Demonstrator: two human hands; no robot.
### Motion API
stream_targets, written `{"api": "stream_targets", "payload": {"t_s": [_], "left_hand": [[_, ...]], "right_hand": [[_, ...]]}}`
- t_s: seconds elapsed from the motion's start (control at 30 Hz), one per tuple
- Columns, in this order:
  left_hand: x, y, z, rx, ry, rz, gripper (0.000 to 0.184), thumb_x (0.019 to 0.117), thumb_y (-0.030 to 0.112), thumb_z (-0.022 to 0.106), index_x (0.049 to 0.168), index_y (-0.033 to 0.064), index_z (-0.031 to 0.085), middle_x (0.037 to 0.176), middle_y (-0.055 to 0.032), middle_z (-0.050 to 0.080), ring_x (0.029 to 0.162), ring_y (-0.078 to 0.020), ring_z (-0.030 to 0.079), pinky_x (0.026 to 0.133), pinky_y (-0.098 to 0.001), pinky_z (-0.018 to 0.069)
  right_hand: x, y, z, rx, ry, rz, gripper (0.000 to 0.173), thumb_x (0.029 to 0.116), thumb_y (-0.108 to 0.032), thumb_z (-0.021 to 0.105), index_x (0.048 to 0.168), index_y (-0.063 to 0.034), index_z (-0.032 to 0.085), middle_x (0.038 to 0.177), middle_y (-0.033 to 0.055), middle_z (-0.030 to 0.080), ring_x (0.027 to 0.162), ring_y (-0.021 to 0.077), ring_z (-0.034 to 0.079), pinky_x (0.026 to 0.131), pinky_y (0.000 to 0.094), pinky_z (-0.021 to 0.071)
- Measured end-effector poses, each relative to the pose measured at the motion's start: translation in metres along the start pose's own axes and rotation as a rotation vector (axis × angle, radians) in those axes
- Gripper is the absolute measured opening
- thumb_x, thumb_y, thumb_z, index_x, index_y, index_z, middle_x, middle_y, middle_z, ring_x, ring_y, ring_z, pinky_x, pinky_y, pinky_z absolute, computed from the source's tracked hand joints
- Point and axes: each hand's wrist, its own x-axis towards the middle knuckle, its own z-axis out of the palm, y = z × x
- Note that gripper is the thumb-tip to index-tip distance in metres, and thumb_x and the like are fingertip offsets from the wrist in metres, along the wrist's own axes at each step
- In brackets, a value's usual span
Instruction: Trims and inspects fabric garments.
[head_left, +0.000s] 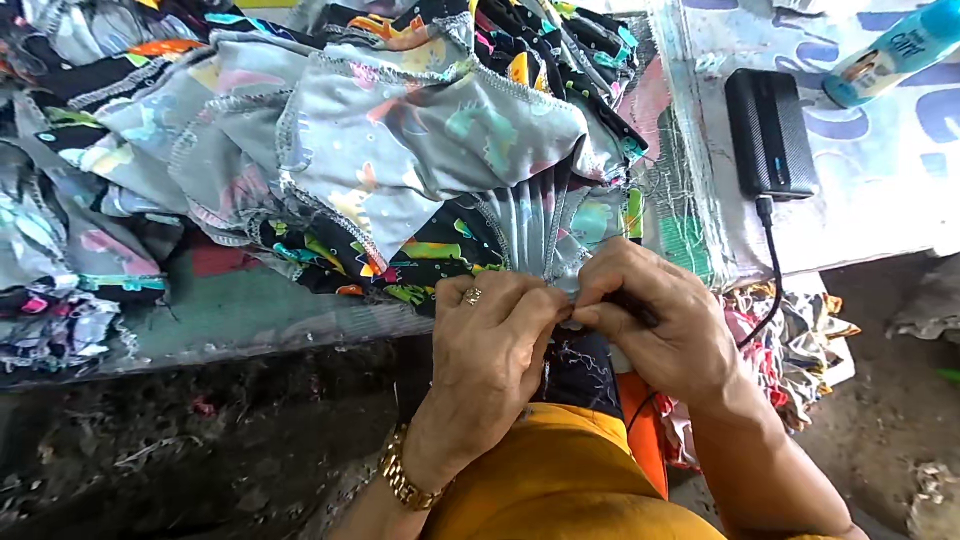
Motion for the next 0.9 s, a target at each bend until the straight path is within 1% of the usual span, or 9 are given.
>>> {"api": "stream_targets", "payload": {"t_s": [0.1,0.17,0.27,0.37,0.47,0.53,0.67,0.77,0.9], "left_hand": [[0.001,-0.002,-0.004,0.02,-0.034,0.031,0.013,0.1012,0.013,0.059,0.099,0.0117,0.071,0.099,-0.0038,0.07,0.098,-0.0145,0.063,0.088,-0.0393,0.0404],[0.002,-0.003,-0.005,0.019,-0.028,0.046,0.011,0.1017,0.012,0.058,0.1,0.0107,0.069,0.099,-0.0042,0.07,0.098,-0.015,0.063,0.088,-0.039,0.0406],[0.002,-0.004,-0.004,-0.009,0.005,0.038,0.008,0.1027,0.011,0.057,0.102,0.0099,0.065,0.096,-0.0031,0.069,0.096,-0.0131,0.063,0.09,-0.0375,0.0411],[0.001,-0.004,-0.004,-0.048,0.038,0.015,0.011,0.1059,0.015,0.054,0.104,0.0083,0.062,0.097,-0.0036,0.07,0.097,-0.0114,0.063,0.091,-0.0356,0.0422],[-0.002,-0.004,-0.002,-0.044,0.049,0.024,0.011,0.1074,0.017,0.052,0.103,0.0096,0.058,0.099,-0.0036,0.07,0.101,-0.0107,0.064,0.094,-0.0353,0.0419],[-0.009,-0.006,0.002,-0.041,0.078,0.066,0.009,0.1066,0.017,0.052,0.103,0.0121,0.058,0.106,-0.0034,0.068,0.107,-0.0116,0.062,0.097,-0.0356,0.0412],[-0.024,-0.009,0.011,0.013,0.122,0.156,0.006,0.1037,0.019,0.057,0.11,0.0196,0.058,0.123,-0.0005,0.058,0.117,-0.0125,0.055,0.102,-0.0372,0.0386],[-0.029,-0.01,0.015,0.048,0.141,0.208,0.01,0.1024,0.019,0.059,0.112,0.0201,0.058,0.126,-0.0004,0.056,0.123,-0.0128,0.053,0.108,-0.0407,0.0355],[-0.03,-0.01,0.016,0.042,0.151,0.223,0.01,0.1018,0.017,0.059,0.111,0.0202,0.059,0.126,-0.0001,0.054,0.124,-0.0128,0.051,0.109,-0.0411,0.0339]], "right_hand": [[-0.006,-0.012,0.0,-0.308,0.012,0.114,0.029,0.0985,-0.032,0.065,0.114,-0.0079,0.06,0.092,-0.0031,0.063,0.075,-0.0019,0.059,0.062,0.0141,0.0499],[-0.007,-0.015,0.0,-0.373,-0.002,0.142,0.033,0.0951,-0.032,0.064,0.118,-0.0087,0.058,0.091,-0.003,0.063,0.072,-0.0011,0.058,0.059,0.0155,0.0478],[-0.009,-0.017,-0.001,-0.405,-0.023,0.131,0.028,0.0943,-0.028,0.061,0.116,-0.0096,0.059,0.093,-0.0024,0.062,0.075,0.0009,0.059,0.06,0.0175,0.0478],[-0.009,-0.015,0.0,-0.426,-0.013,0.109,0.022,0.0964,-0.025,0.063,0.112,-0.0092,0.063,0.094,-0.001,0.062,0.073,0.0025,0.057,0.058,0.0182,0.0467],[-0.011,-0.013,0.002,-0.435,0.01,0.085,0.021,0.0962,-0.024,0.066,0.111,-0.0085,0.065,0.095,0.001,0.063,0.073,0.0037,0.058,0.059,0.0182,0.0476],[-0.014,-0.012,0.004,-0.455,0.026,0.062,0.019,0.0966,-0.024,0.067,0.109,-0.0088,0.066,0.096,0.0023,0.065,0.076,0.0052,0.06,0.061,0.019,0.0488],[-0.02,-0.008,0.004,-0.487,0.064,-0.036,0.017,0.0992,-0.021,0.067,0.108,-0.0072,0.071,0.101,0.0065,0.07,0.087,0.0105,0.067,0.069,0.0225,0.0528],[-0.024,-0.005,0.004,-0.499,0.09,-0.09,0.014,0.1007,-0.019,0.065,0.106,-0.0077,0.072,0.1,0.0076,0.072,0.086,0.013,0.068,0.067,0.0251,0.0519],[-0.025,-0.003,0.005,-0.494,0.105,-0.106,0.011,0.0999,-0.015,0.066,0.104,-0.0086,0.073,0.099,0.0071,0.073,0.084,0.0133,0.068,0.066,0.0257,0.0508]]}}
